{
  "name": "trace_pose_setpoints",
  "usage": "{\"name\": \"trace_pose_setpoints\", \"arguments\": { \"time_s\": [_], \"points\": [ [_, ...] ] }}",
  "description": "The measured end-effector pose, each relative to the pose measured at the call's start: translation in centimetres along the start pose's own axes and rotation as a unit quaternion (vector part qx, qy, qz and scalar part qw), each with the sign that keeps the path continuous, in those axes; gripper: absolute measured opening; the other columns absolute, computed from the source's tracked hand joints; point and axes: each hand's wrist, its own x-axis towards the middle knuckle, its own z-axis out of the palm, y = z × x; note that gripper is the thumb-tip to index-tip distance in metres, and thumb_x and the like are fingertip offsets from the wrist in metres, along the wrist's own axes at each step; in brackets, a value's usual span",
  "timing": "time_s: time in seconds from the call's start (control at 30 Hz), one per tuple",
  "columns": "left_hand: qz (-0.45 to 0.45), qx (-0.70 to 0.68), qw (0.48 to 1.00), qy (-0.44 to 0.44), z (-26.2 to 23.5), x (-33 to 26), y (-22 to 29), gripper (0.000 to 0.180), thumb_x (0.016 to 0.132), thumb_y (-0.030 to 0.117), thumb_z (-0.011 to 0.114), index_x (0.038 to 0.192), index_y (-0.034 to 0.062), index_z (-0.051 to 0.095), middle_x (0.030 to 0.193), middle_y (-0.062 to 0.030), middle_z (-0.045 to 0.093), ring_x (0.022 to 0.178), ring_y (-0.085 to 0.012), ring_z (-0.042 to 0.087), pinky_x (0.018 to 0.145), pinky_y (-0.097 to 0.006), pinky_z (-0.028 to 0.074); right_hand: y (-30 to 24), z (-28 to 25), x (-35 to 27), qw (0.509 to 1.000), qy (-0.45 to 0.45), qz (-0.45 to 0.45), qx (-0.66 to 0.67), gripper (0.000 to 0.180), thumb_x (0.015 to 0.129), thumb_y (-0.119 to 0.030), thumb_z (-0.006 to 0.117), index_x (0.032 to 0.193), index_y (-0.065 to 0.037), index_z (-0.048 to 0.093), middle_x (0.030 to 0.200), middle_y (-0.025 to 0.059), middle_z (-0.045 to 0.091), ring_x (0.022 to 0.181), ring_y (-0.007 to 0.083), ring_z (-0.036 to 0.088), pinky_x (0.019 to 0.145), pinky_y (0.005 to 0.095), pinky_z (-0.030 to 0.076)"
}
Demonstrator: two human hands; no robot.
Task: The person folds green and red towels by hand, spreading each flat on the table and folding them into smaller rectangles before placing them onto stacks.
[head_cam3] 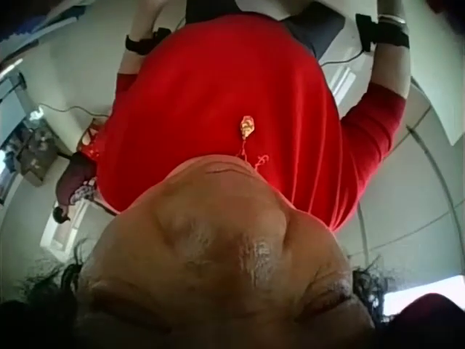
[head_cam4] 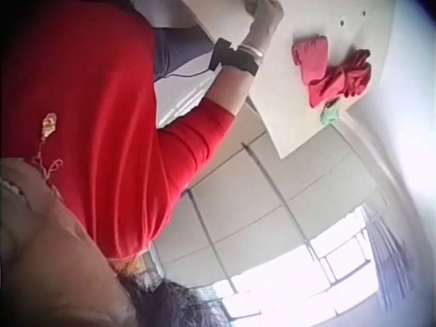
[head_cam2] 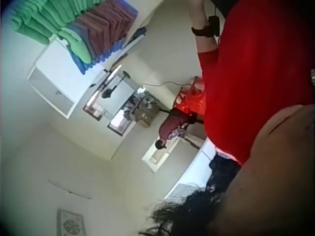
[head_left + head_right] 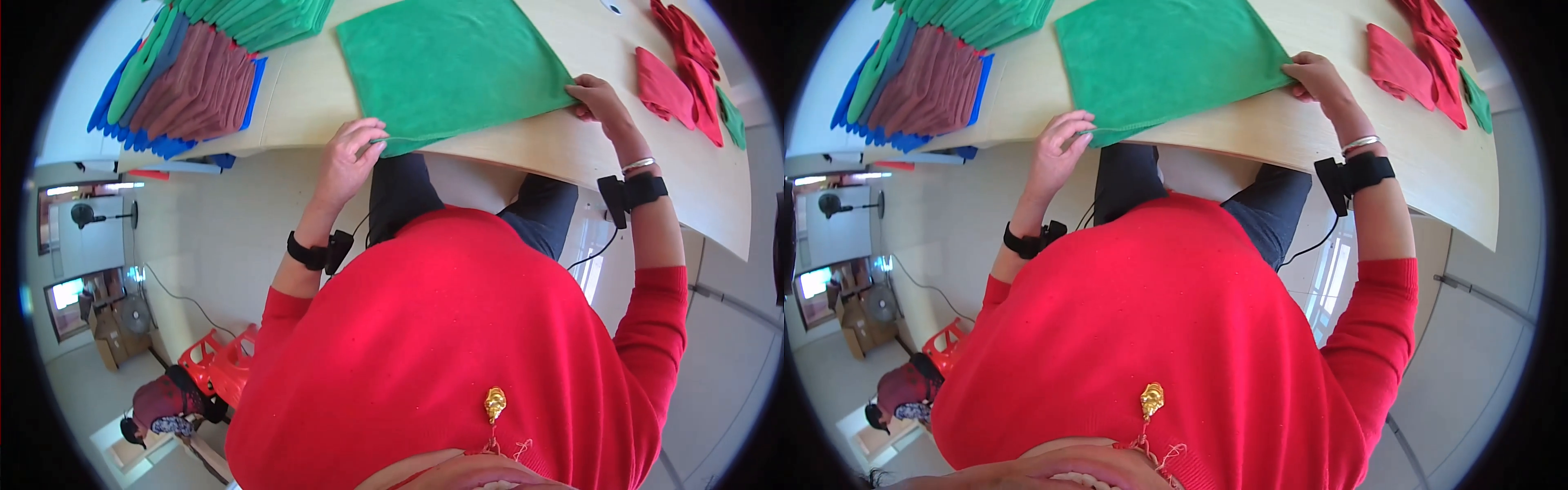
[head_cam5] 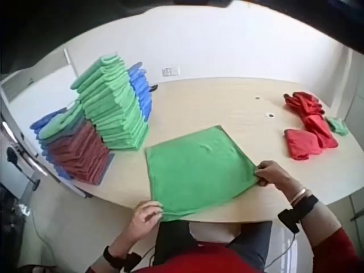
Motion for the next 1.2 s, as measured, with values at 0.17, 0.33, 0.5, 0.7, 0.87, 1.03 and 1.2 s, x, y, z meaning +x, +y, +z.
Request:
{"name": "trace_pose_setpoints", "arguments": {
  "time_s": [0.17, 0.33, 0.5, 0.7, 0.87, 1.03, 1.2],
  "points": [
    [0.028, 0.062, 0.998, 0.011, 0.0, -0.5, 0.7, 0.02, 0.071, 0.0, 0.069, 0.089, 0.0033, 0.062, 0.105, -0.0107, 0.063, 0.102, -0.0281, 0.059, 0.085, -0.036, 0.049, 0.6, 0.2, 0.3, 0.999, 0.017, -0.017, 0.03, 0.017, 0.09, -0.025, 0.062, 0.095, -0.009, 0.062, 0.066, -0.0061, 0.05, 0.051, 0.003, 0.045, 0.048, 0.0182, 0.038],
    [0.074, 0.147, 0.986, 0.029, 1.0, -1.2, 0.7, 0.026, 0.067, 0.001, 0.071, 0.09, 0.0051, 0.061, 0.106, -0.0101, 0.061, 0.102, -0.0278, 0.058, 0.085, -0.038, 0.047, 0.9, 0.3, 0.4, 0.999, 0.027, -0.019, 0.038, 0.018, 0.09, -0.026, 0.061, 0.098, -0.009, 0.062, 0.066, -0.0066, 0.049, 0.052, 0.0025, 0.045, 0.048, 0.018, 0.036],
    [0.119, 0.245, 0.96, 0.068, 1.8, -1.6, 0.8, 0.029, 0.067, 0.001, 0.07, 0.094, 0.0057, 0.06, 0.107, -0.0107, 0.059, 0.103, -0.029, 0.057, 0.086, -0.041, 0.045, 0.4, 0.0, -0.1, 0.998, 0.02, -0.007, 0.062, 0.019, 0.091, -0.024, 0.061, 0.103, -0.009, 0.062, 0.067, -0.0066, 0.05, 0.053, 0.0025, 0.046, 0.05, 0.0173, 0.038],
    [0.138, 0.246, 0.954, 0.103, 2.6, -2.1, -0.2, 0.029, 0.068, -0.002, 0.067, 0.096, 0.0041, 0.059, 0.111, -0.0123, 0.06, 0.102, -0.0316, 0.057, 0.086, -0.041, 0.046, 0.2, 0.6, -2.3, 0.99, 0.011, -0.1, 0.101, 0.031, 0.092, -0.02, 0.058, 0.12, -0.007, 0.059, 0.073, -0.0065, 0.053, 0.058, 0.0025, 0.05, 0.056, 0.0168, 0.041],
    [0.118, 0.16, 0.976, 0.085, 1.0, -1.6, 0.2, 0.03, 0.068, -0.006, 0.063, 0.097, 0.003, 0.059, 0.107, -0.013, 0.061, 0.099, -0.0317, 0.059, 0.084, -0.04, 0.047, 1.1, -0.7, -2.9, 0.987, -0.027, -0.111, 0.115, 0.036, 0.092, -0.016, 0.055, 0.127, -0.009, 0.055, 0.084, -0.0046, 0.057, 0.071, 0.0045, 0.055, 0.066, 0.0184, 0.045],
    [0.078, 0.113, 0.985, 0.107, 0.1, -1.0, 0.0, 0.028, 0.072, -0.009, 0.06, 0.097, 0.0022, 0.06, 0.102, -0.0137, 0.062, 0.097, -0.031, 0.06, 0.085, -0.038, 0.048, -0.1, 0.1, -3.9, 0.971, -0.095, -0.149, 0.159, 0.038, 0.087, -0.006, 0.056, 0.124, -0.012, 0.059, 0.098, -0.0017, 0.059, 0.085, 0.0081, 0.055, 0.078, 0.0204, 0.045],
    [0.032, 0.051, 0.991, 0.117, 0.2, -0.7, -0.3, 0.023, 0.077, -0.01, 0.058, 0.097, 0.0016, 0.059, 0.102, -0.0133, 0.062, 0.098, -0.0288, 0.06, 0.088, -0.035, 0.046, 1.1, 0.7, -2.5, 0.975, -0.039, -0.216, 0.007, 0.034, 0.083, 0.002, 0.057, 0.114, -0.01, 0.063, 0.105, 0.0, 0.06, 0.091, 0.0099, 0.054, 0.084, 0.0222, 0.044]
  ]
}}
